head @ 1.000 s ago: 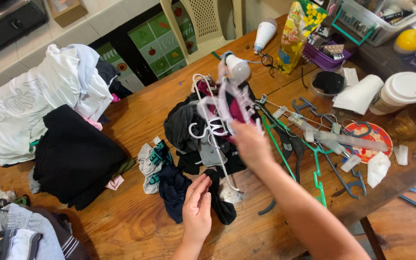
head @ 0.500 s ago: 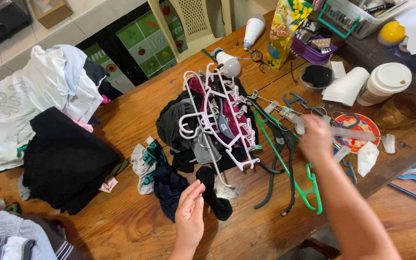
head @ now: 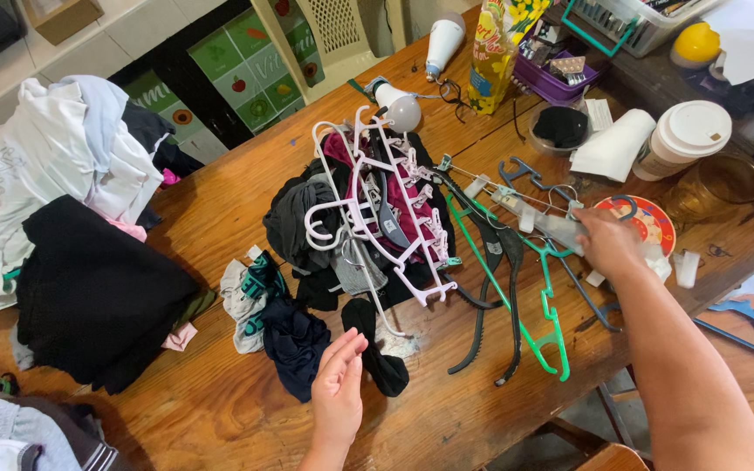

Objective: The person hangs various pieces of clothing, including a grey shirt, dark blue underwear, black shorts, and pink underwear, onto hangers and clips on a wooden table. The person uses both standard hangers and clip hangers to secure the items.

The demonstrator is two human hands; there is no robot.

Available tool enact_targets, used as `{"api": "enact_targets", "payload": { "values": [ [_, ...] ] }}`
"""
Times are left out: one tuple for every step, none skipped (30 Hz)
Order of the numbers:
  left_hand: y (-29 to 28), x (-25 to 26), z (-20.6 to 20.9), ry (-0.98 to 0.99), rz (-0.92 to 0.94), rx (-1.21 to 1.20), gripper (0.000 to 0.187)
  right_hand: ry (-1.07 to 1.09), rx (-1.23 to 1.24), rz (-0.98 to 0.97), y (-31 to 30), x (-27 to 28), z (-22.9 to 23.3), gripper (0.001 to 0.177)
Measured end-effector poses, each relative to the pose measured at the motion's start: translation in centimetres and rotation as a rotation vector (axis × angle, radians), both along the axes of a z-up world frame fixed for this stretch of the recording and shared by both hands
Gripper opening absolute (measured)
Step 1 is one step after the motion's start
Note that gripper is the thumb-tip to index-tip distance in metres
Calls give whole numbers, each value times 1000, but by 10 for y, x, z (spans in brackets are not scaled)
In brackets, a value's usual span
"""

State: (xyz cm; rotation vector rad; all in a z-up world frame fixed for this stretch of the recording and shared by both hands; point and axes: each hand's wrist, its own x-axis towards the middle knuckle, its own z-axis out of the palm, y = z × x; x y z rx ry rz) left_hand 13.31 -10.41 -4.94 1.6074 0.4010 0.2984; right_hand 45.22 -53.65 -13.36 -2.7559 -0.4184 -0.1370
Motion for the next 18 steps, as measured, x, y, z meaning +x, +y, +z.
{"api": "enact_targets", "payload": {
  "values": [
    [0, -1, -2, -6, -4, 0, 29, -41, -35, -37, 0, 0, 0, 52],
    [-1, -2, -4, -8, -7, -9, 29, -80, -70, -76, 1, -1, 0, 49],
    [-2, -2, -6, -9, -10, -19, 29, -119, -104, -115, 0, -3, 1, 47],
    [-1, -3, -7, -10, -13, -26, 29, -150, -46, -125, 1, -8, 3, 47],
    [-1, -3, -9, -12, -24, -19, 28, -181, 11, -137, 2, -13, 7, 47],
    [-1, -4, -12, -14, -28, -12, 28, -212, 70, -142, 6, -18, 11, 47],
    [-1, -5, -14, -16, -32, -5, 28, -196, 112, -139, 10, -25, 18, 45],
    [-2, -6, -16, -37, -51, -5, 28, -182, 150, -135, 14, -34, 28, 44],
    [-3, -8, -18, -57, -70, -5, 27, -167, 188, -130, 21, -43, 42, 43],
    [-3, -10, -20, -81, -92, -5, 27, 3, 168, -138, 29, -51, 61, 44],
    [-3, -14, -21, -63, -123, 20, 27, 173, 146, -145, 35, -60, 84, 45],
    [-3, -19, -21, -44, -157, 45, 26, 344, 123, -155, 42, -71, 108, 47],
    [-4, -25, -21, -25, -191, 69, 26, 485, 166, -162, 51, -83, 131, 46],
    [-5, -29, -21, -3, -239, 25, 27, 627, 211, -176, 59, -98, 152, 45],
    [-7, -34, -21, 20, -286, -20, 28, 768, 257, -190, 67, -113, 170, 45],
    [-8, -40, -19, 41, -335, -63, 28, 735, 654, -54, 74, -134, 182, 43],
    [-12, -47, -16, 64, -402, -154, 29, 674, 1047, 88, 80, -161, 190, 41],
    [-16, -54, -12, 87, -468, -246, 31, 584, 1433, 237, 87, -187, 193, 40]
  ]
}}
